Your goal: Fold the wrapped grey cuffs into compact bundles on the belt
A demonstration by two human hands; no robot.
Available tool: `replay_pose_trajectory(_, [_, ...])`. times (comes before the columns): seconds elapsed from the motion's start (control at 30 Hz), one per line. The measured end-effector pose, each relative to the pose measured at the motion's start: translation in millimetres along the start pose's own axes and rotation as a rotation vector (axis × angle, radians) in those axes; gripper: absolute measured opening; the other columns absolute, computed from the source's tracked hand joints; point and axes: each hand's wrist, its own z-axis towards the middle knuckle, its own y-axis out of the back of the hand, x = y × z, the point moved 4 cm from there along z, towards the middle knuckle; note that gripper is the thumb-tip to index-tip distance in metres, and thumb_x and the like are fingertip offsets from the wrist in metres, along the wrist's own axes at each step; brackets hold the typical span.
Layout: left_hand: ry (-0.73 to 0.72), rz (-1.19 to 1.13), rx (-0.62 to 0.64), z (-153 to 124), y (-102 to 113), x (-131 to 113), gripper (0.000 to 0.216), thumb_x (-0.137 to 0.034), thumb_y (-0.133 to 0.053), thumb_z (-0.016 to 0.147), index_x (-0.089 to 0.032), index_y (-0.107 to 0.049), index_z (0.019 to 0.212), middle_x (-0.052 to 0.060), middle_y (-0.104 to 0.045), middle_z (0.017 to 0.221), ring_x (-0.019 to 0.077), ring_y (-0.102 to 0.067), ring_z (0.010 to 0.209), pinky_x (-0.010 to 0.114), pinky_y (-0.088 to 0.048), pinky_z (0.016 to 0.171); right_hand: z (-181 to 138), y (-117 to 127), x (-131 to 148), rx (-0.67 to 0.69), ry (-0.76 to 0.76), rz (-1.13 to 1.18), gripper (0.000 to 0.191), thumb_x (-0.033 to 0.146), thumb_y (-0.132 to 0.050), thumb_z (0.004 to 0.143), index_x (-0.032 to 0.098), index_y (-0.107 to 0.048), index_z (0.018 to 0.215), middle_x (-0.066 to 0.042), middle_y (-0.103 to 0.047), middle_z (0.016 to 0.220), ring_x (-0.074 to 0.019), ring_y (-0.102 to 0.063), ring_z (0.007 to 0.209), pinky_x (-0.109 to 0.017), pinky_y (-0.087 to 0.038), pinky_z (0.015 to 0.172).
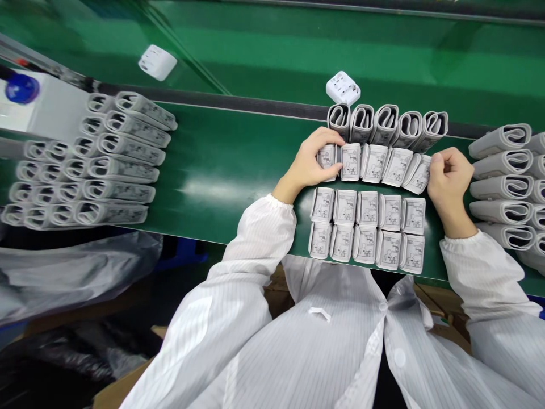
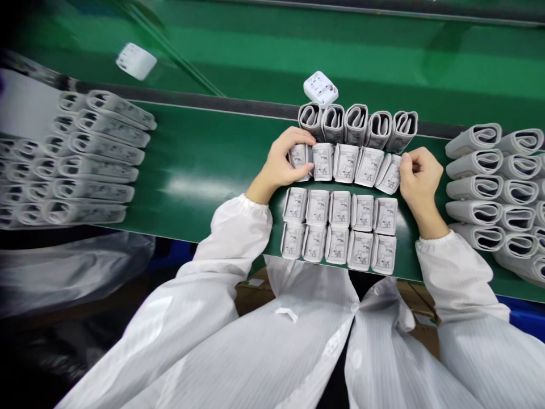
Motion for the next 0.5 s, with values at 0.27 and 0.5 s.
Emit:
replay_pose_trajectory(0.27, [-0.001, 0.107, 0.003, -1.9, 4.5, 0.4, 0.067, -0.088, -0.069, 0.102, -0.031, -0.076, 0.137, 0.012, -0.081, 0.133, 0.0380, -0.079, 0.129, 0.069, -0.064, 0.121, -1.4, -0.5, -4.5, -0.011, 0.012, -0.001, 0.043, 0.057, -0.069, 0.108, 0.032, -0.056, 0.076, -0.005, -0.060, 0.076, -0.0260, -0.054, 0.071, -0.046, -0.044, 0.068])
replay_pose_trajectory(0.5, [-0.015, 0.125, -0.016, -2.4, 5.5, -1.2, 0.061, -0.085, -0.066, 0.106, -0.033, -0.076, 0.135, 0.012, -0.080, 0.136, 0.0384, -0.078, 0.133, 0.072, -0.063, 0.123, -1.6, -1.9, -7.6, -0.008, 0.007, 0.045, 0.043, 0.058, -0.072, 0.108, 0.033, -0.057, 0.076, -0.004, -0.056, 0.077, -0.0257, -0.053, 0.072, -0.046, -0.044, 0.070])
